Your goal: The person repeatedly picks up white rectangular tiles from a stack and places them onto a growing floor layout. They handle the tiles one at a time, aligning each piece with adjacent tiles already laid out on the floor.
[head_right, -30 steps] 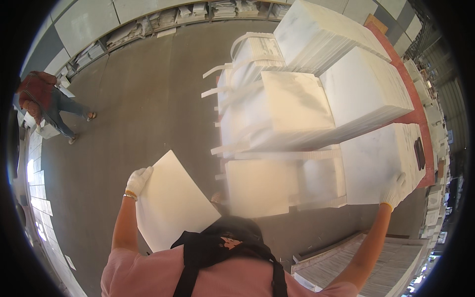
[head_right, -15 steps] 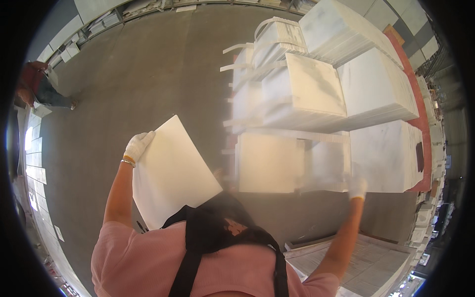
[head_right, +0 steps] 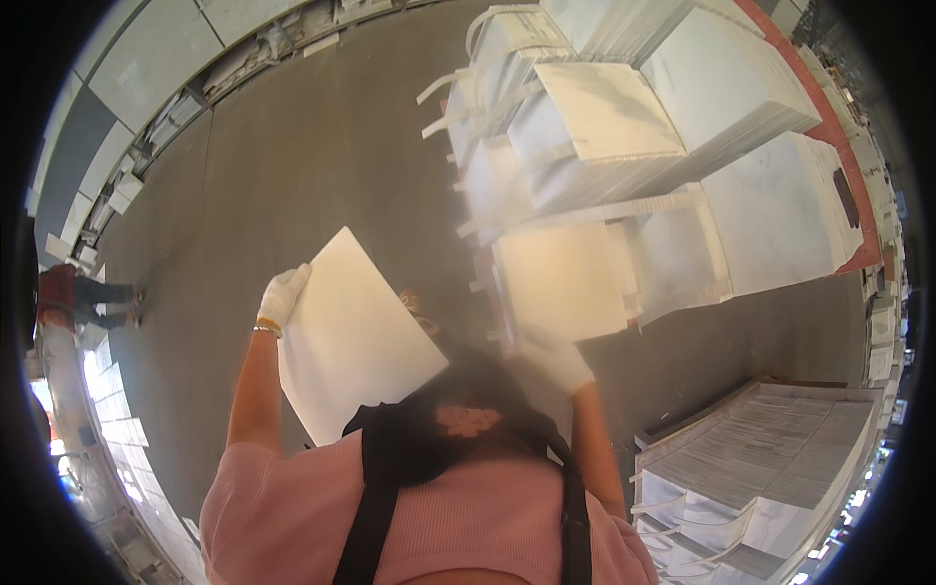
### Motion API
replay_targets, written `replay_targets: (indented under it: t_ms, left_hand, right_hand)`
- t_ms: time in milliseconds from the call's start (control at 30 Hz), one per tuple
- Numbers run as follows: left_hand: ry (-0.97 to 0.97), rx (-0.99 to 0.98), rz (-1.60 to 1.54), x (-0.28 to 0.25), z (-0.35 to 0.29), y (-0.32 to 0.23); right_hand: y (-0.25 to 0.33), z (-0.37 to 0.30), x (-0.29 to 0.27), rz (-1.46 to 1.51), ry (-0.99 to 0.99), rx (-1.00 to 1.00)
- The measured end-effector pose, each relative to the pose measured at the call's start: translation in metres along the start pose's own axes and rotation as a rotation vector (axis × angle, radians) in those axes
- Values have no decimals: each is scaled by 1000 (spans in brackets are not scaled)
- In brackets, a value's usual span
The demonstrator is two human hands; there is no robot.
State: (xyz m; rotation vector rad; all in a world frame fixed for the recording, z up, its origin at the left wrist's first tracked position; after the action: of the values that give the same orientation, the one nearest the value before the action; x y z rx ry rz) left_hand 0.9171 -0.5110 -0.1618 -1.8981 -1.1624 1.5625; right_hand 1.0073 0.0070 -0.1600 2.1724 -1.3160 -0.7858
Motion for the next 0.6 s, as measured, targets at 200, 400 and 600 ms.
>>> replay_targets:
  t_ms: [200, 400, 600]
  left_hand:
    - [44, 49, 5, -60, 108, 72]
    - [31, -21, -212, -135, 180, 152]
    - [133, -112, -188, -156, 232, 183]
  right_hand:
    - [36, 87, 14, 240, -201, 141]
    - [198, 177, 184, -155, 194, -298]
    - [286, 228, 285, 196, 561, -227]
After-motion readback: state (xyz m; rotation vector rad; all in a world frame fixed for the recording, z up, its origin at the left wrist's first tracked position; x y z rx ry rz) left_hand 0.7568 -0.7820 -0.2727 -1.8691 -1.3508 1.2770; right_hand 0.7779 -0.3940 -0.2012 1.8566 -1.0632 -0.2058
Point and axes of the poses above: each hand's wrist, its own z-axis towards the middle knuckle, its own x-axis out of the palm, y = z × x, the point moved 4 cm from there along z, towards the middle knuckle, and after that the axes turned 15 degrees about x, right-handed, at the moved point
